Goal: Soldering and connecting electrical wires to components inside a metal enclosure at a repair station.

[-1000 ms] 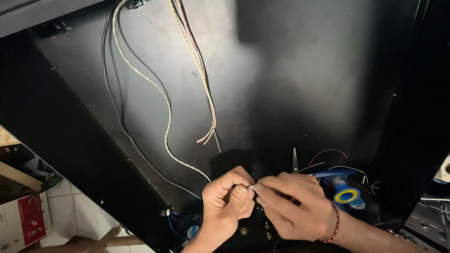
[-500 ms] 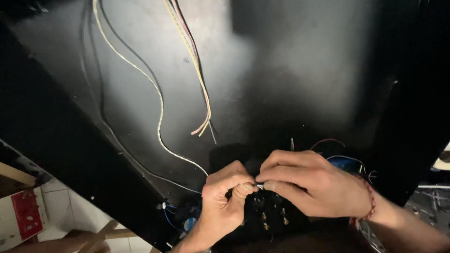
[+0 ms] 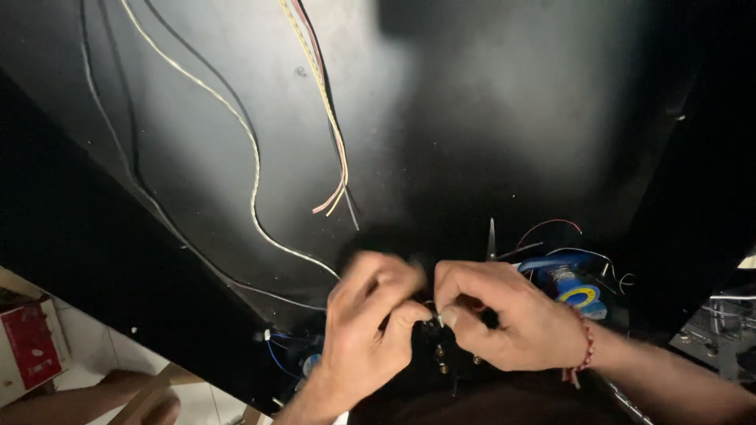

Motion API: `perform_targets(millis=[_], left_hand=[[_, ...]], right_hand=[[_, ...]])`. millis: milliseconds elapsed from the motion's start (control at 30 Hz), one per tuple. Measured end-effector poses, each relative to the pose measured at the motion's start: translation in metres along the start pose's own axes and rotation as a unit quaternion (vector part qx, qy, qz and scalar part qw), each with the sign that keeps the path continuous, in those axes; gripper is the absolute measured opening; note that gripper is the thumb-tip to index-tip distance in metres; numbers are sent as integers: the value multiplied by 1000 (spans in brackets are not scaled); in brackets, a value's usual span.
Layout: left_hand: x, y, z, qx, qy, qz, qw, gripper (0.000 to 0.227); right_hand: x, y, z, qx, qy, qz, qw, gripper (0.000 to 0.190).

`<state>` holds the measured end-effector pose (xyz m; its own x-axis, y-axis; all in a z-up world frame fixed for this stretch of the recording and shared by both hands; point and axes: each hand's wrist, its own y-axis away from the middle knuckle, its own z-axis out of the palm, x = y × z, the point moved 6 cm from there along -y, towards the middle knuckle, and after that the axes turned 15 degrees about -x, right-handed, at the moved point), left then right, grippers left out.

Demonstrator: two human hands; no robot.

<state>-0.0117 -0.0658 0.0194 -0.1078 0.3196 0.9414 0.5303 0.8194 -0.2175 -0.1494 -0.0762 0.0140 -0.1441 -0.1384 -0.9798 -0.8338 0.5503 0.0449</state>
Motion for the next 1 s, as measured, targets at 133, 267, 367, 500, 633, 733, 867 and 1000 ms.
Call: perform_targets(millis=[133,267,367,500,633,733,867,1000], left_hand=[[36,14,3,184,-303,-25,935,17],[23,34,22,276,-205,12,939,4],[8,57,24,296,-169,-48,939,23],[12,37,12,231,-140,93,958,6],[5,42,8,181,-110,106,972,9],[3,42,4,174,-102,108,973,9],[4,38,2,154,-99,94,979,12],[4,36,1,154,-91,100,979,11]], right_hand=[[5,5,2,130,-46,29,990,12],[-4,0,9,138,-59,-21,988,12],[-6,0,14,136,-80,-48,986,13],[-5,-2,20,115,-175,-48,977,11],[-11,0,17,143,-14,-43,989,6],[-16,2,17,139,67,-73,985,12],[-12,5,19,122,147,-109,975,14],[-10,7,19,116,197,-121,966,13]])
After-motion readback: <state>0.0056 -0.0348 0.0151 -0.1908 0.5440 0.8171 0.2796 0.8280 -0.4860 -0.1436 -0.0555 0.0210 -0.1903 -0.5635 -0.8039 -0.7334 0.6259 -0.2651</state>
